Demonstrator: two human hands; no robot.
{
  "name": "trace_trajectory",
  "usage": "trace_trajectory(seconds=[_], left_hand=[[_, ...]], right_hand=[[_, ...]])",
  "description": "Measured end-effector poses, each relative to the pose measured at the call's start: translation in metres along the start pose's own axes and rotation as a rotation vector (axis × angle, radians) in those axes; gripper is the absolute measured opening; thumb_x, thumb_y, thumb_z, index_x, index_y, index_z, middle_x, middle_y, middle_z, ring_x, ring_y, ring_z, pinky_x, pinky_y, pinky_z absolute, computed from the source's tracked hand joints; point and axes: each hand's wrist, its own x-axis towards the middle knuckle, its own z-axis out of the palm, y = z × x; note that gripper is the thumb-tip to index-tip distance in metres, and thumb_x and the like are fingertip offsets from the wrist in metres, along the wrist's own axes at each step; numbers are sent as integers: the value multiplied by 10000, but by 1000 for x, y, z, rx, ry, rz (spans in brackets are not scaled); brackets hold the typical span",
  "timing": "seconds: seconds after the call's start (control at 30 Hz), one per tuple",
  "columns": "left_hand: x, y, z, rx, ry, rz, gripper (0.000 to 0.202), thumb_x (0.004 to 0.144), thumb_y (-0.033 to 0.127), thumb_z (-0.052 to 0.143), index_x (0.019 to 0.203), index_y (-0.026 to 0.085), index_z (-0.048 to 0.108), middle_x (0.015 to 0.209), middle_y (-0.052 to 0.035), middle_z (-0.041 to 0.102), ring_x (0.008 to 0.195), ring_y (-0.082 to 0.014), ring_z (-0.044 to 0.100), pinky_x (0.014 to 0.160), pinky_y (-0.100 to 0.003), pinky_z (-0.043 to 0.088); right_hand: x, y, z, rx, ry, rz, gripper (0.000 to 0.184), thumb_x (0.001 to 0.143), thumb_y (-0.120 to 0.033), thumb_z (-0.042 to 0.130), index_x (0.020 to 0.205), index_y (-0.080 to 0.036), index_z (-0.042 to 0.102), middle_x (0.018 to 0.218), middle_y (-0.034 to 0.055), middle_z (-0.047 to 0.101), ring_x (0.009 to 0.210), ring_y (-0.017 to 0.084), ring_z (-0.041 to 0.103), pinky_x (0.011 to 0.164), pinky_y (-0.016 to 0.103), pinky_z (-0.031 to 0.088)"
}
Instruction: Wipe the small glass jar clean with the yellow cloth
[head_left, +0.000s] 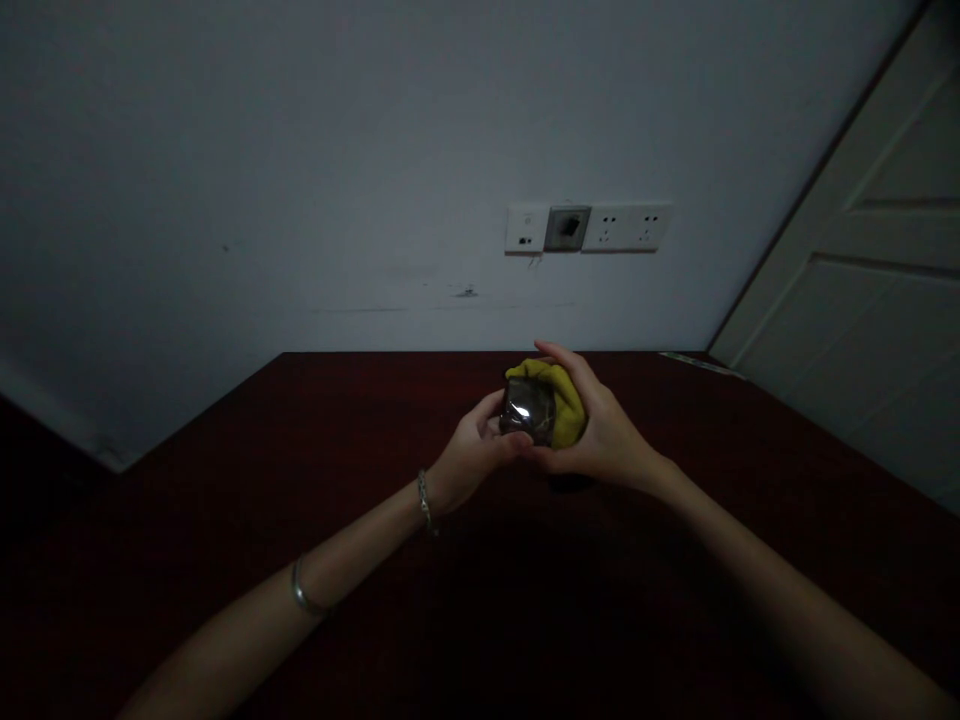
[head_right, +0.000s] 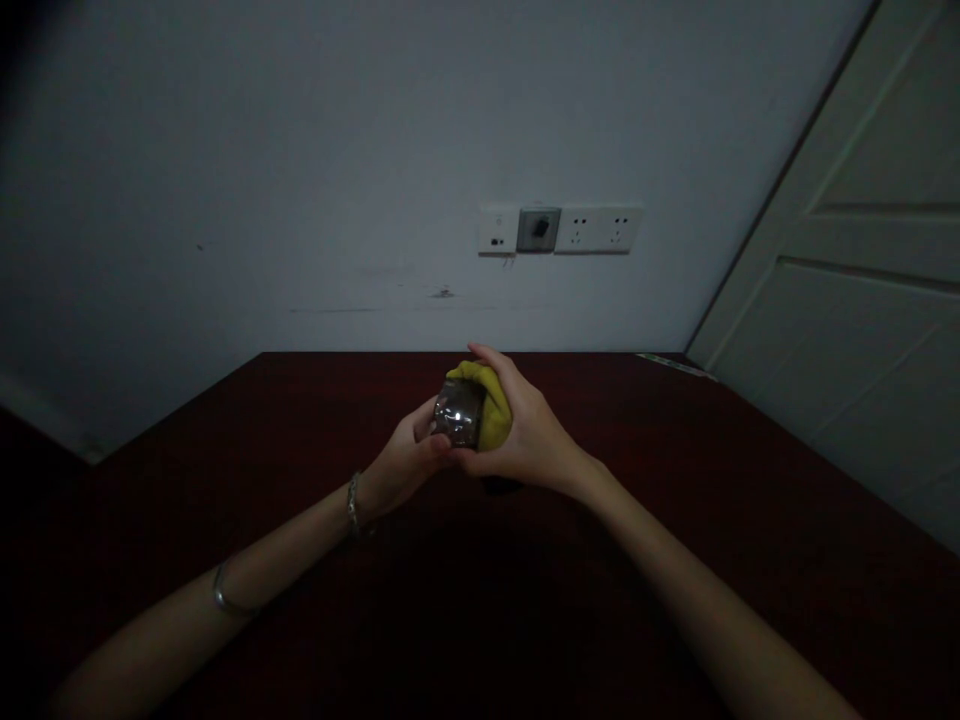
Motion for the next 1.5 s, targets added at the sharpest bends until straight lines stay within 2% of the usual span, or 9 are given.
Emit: trace_trajectory(seconds=[0.2, 0.3, 0.43, 0.63, 0.83, 1.03, 1.23, 1.4, 1.5], left_hand=[[-2, 1, 1, 7, 62, 16, 680, 564, 378, 850, 1123, 127, 555, 1014, -105, 655, 861, -167, 624, 754, -265, 481], [-2, 1, 2, 5, 77, 48, 675, 576, 367, 842, 1139, 138, 548, 1024, -98, 653, 872, -169, 626, 770, -272, 488], [-4, 1, 2, 20, 44, 79, 687, 583, 406, 828, 1153, 151, 544, 1070, -117, 643, 910, -208, 634, 782, -312, 508], [-6, 4, 3, 19, 83, 75, 714, 591, 430, 818, 1187, 153, 539, 1114, -141, 640, 967, -248, 638, 758, -315, 533], [-5, 1, 5, 7, 124, 128, 686, 603, 415, 812, 1171, 149, 537, 1118, -129, 637, 1005, -243, 627, 843, -336, 525], [-4, 6, 10, 9, 225, 132, 583, 658, 395, 767, 1137, 157, 536, 1088, -106, 624, 903, -200, 629, 775, -319, 542], [-1, 4, 3, 46, 230, 173, 593, 655, 390, 767, 1143, 156, 524, 1036, -92, 638, 846, -187, 646, 762, -323, 546], [-2, 1, -6, 133, 224, 239, 742, 582, 403, 813, 1191, 146, 476, 1150, -151, 621, 1029, -275, 632, 811, -343, 544], [-2, -1, -7, 138, 202, 253, 796, 555, 408, 831, 1208, 147, 458, 1218, -172, 591, 1111, -303, 596, 835, -345, 540]], right_hand=[[2, 2, -4, 54, -55, 56, 1016, 496, -386, 874, 1370, -253, 373, 1314, 120, 532, 1197, 306, 526, 1016, 473, 423], [4, 8, -6, 166, 22, 50, 956, 496, -467, 860, 1329, -261, 440, 1267, 96, 574, 1155, 297, 564, 964, 462, 472], [7, 11, -4, 281, 208, 78, 653, 733, -551, 675, 1276, -223, 518, 1132, 88, 663, 987, 237, 655, 833, 407, 549], [9, 1, -4, 55, 287, 40, 189, 856, -290, 599, 1012, -210, 669, 1017, 40, 724, 914, 187, 683, 817, 366, 564], [8, -10, -8, -113, 186, -152, 246, 872, -195, 573, 1101, -233, 654, 1110, 41, 707, 1016, 183, 663, 901, 378, 546], [5, -19, -8, -168, 173, -250, 286, 864, -167, 570, 1129, -242, 646, 1143, 61, 692, 1088, 209, 636, 931, 433, 535], [5, -30, -8, -69, 236, -128, 142, 850, -212, 598, 955, -232, 691, 956, 33, 739, 865, 186, 699, 768, 356, 592], [7, -26, -8, -70, 464, 22, 98, 829, -260, 630, 898, -240, 697, 848, 2, 743, 737, 179, 700, 648, 319, 593], [8, -20, -4, -104, 461, 11, 121, 837, -257, 627, 936, -237, 693, 875, 6, 742, 751, 174, 698, 660, 316, 589]])
